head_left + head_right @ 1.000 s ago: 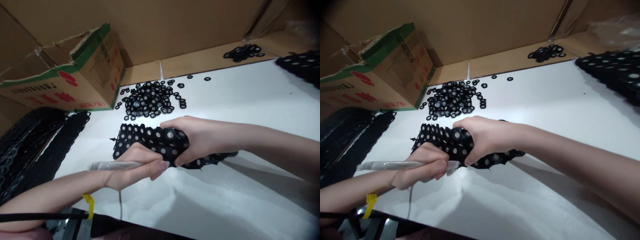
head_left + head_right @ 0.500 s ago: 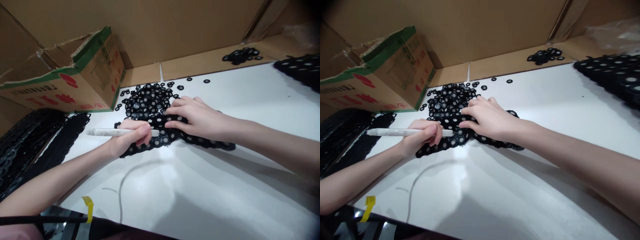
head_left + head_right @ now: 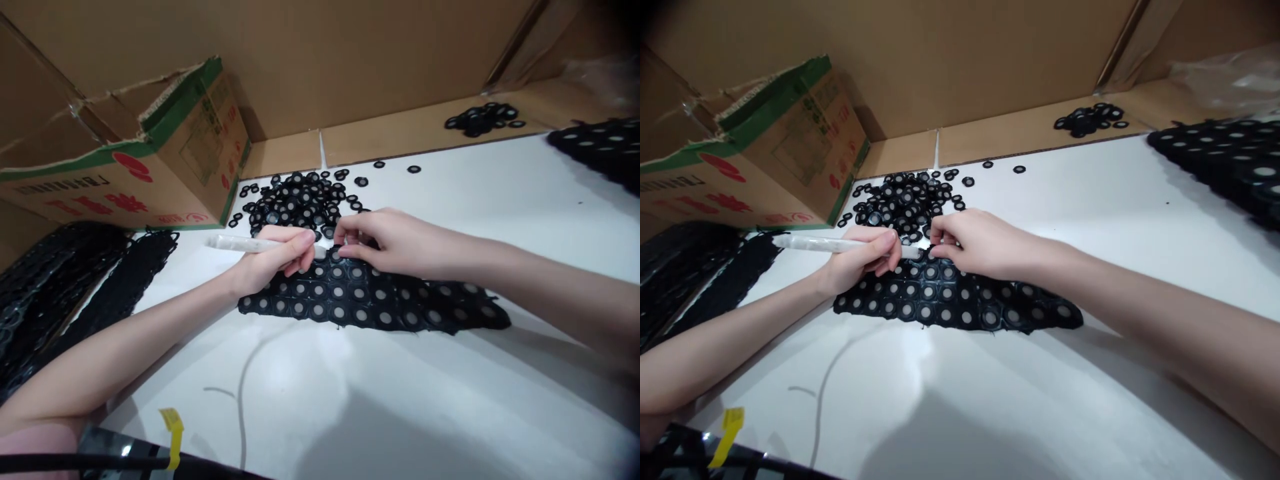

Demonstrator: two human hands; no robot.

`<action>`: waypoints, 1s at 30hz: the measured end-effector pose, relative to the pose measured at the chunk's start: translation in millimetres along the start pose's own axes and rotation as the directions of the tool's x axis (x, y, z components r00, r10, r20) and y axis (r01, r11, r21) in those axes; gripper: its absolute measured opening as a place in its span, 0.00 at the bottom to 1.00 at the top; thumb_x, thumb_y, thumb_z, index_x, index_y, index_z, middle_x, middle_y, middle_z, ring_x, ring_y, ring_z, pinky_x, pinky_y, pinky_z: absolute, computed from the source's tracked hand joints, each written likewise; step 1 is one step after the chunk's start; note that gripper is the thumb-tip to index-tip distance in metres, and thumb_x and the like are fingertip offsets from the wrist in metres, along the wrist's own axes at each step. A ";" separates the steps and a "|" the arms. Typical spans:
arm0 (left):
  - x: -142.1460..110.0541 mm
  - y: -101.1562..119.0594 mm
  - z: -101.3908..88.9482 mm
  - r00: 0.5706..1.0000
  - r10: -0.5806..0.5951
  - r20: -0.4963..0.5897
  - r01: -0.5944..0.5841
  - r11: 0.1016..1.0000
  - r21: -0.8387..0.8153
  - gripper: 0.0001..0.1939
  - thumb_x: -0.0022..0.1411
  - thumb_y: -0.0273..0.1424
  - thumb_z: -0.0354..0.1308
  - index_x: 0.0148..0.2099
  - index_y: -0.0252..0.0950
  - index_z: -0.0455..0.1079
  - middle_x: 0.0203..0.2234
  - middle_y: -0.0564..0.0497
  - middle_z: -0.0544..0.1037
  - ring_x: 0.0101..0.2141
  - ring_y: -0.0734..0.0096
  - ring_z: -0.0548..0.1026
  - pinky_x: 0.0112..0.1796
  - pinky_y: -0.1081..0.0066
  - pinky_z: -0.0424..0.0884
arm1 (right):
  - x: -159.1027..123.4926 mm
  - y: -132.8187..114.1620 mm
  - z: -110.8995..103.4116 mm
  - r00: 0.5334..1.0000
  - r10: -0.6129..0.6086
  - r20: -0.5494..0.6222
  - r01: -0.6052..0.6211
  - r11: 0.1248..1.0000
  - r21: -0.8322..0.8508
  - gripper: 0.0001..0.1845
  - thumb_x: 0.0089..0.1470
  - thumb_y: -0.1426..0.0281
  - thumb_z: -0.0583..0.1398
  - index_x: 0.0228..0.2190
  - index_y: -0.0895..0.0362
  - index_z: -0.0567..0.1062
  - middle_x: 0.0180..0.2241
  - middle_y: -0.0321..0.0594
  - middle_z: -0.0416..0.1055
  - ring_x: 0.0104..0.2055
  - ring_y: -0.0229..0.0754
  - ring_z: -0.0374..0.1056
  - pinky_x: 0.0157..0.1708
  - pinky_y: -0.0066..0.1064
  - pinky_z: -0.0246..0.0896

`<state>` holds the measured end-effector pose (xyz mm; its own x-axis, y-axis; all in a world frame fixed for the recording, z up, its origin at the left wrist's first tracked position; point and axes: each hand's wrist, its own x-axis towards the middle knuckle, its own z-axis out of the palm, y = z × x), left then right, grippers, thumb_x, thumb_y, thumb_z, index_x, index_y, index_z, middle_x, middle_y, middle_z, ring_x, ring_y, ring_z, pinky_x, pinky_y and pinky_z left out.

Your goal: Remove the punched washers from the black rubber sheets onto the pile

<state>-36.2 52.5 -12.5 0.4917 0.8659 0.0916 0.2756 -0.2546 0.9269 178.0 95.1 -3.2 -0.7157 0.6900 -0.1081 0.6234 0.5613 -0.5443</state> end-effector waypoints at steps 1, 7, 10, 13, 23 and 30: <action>0.1 -0.3 0.6 1.000 -0.014 -0.005 0.014 1.000 0.023 0.24 0.69 0.38 0.47 0.23 0.32 0.66 0.14 0.56 0.62 0.18 0.79 0.58 0.23 0.74 0.56 | -0.2 0.4 5.0 0.999 0.000 -0.050 -0.001 1.000 -0.008 0.07 0.56 0.66 0.54 0.32 0.55 0.70 0.30 0.38 0.72 0.31 0.41 0.66 0.32 0.32 0.57; -2.3 -0.6 0.6 0.998 -0.052 0.040 0.048 0.995 0.091 0.23 0.69 0.39 0.46 0.24 0.32 0.66 0.15 0.54 0.63 0.20 0.77 0.59 0.23 0.73 0.56 | 1.1 2.0 22.9 0.981 -0.036 -0.192 0.027 0.998 -0.051 0.03 0.53 0.74 0.54 0.28 0.54 0.64 0.32 0.41 0.68 0.35 0.43 0.63 0.34 0.33 0.56; -2.5 -0.5 0.6 0.998 -0.039 0.039 0.035 0.996 0.086 0.23 0.69 0.40 0.47 0.24 0.32 0.66 0.16 0.55 0.63 0.19 0.78 0.58 0.23 0.73 0.56 | 2.1 0.9 24.5 0.979 -0.027 -0.202 0.020 0.999 -0.039 0.06 0.51 0.76 0.54 0.26 0.54 0.62 0.30 0.39 0.67 0.34 0.42 0.61 0.34 0.33 0.55; -2.8 1.1 1.4 0.998 -0.053 0.028 0.049 0.993 0.108 0.23 0.69 0.40 0.46 0.25 0.32 0.66 0.16 0.55 0.64 0.19 0.77 0.59 0.24 0.73 0.57 | 2.9 0.2 26.1 0.973 -0.023 -0.228 0.016 0.999 -0.033 0.08 0.51 0.78 0.54 0.25 0.54 0.61 0.29 0.38 0.66 0.34 0.42 0.61 0.34 0.33 0.55; 0.9 6.2 2.3 0.986 -0.064 0.154 0.030 0.976 0.215 0.23 0.70 0.34 0.44 0.22 0.33 0.61 0.16 0.55 0.62 0.21 0.77 0.61 0.26 0.73 0.58 | 3.0 2.6 27.0 0.970 -0.067 -0.235 0.056 0.997 -0.054 0.08 0.50 0.79 0.54 0.25 0.54 0.63 0.29 0.39 0.68 0.35 0.43 0.61 0.36 0.34 0.56; -4.6 4.6 0.3 0.998 -0.035 0.060 0.024 0.986 0.168 0.23 0.69 0.35 0.45 0.23 0.33 0.65 0.15 0.55 0.63 0.20 0.76 0.62 0.25 0.73 0.59 | -4.3 -3.8 19.6 0.994 -0.013 -0.110 -0.002 0.990 -0.138 0.14 0.52 0.63 0.60 0.39 0.57 0.73 0.34 0.47 0.70 0.44 0.55 0.62 0.41 0.41 0.58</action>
<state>-37.0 47.2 -8.7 0.5304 0.8469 0.0376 0.4219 -0.3022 0.8548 172.5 81.1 -17.0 -0.6850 0.7285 -0.0090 0.6623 0.6175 -0.4244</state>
